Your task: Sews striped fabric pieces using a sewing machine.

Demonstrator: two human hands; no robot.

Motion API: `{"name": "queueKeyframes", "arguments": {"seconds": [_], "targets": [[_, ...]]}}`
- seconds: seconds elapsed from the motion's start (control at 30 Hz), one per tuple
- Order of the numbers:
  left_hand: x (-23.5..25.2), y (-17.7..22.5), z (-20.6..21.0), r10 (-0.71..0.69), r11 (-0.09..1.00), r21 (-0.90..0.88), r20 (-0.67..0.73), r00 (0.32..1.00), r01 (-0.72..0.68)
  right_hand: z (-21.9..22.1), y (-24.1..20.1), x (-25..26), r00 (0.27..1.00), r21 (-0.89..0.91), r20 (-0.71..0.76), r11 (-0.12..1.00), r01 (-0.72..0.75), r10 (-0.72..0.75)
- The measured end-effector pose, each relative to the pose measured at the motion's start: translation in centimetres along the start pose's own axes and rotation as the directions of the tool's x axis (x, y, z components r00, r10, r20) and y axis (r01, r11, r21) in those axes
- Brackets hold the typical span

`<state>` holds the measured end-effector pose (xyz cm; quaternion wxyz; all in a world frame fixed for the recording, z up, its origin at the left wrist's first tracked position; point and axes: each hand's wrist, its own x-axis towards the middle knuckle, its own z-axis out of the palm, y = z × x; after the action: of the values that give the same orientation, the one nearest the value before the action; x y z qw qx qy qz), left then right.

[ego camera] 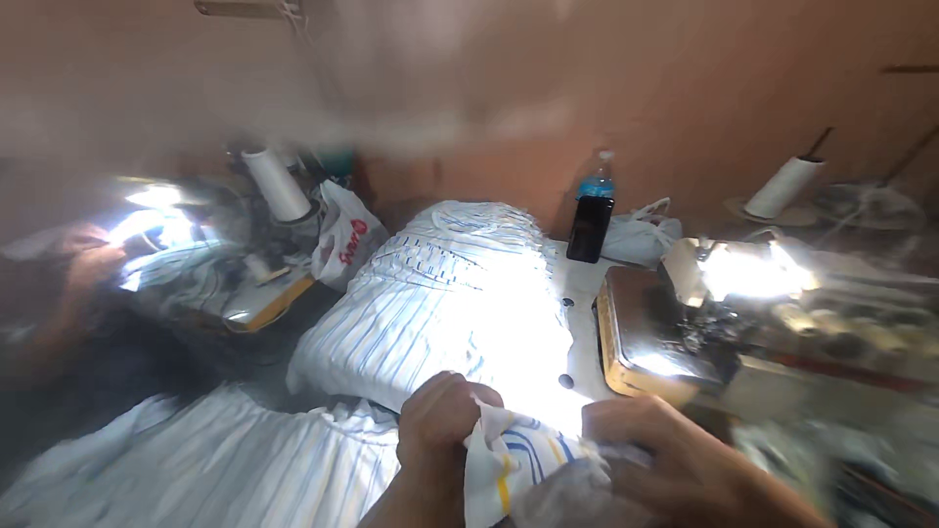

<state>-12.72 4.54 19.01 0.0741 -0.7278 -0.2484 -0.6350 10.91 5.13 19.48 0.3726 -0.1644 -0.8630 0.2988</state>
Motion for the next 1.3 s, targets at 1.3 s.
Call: {"name": "queueKeyframes", "arguments": {"seconds": [1.3], "targets": [[-9.1, 3.2, 2.1, -0.813, 0.334, -0.327, 0.374, 0.446, 0.884, 6.1, 2.7, -12.0, 0.904, -0.051, -0.36, 0.963, -0.266, 0.231]]}}
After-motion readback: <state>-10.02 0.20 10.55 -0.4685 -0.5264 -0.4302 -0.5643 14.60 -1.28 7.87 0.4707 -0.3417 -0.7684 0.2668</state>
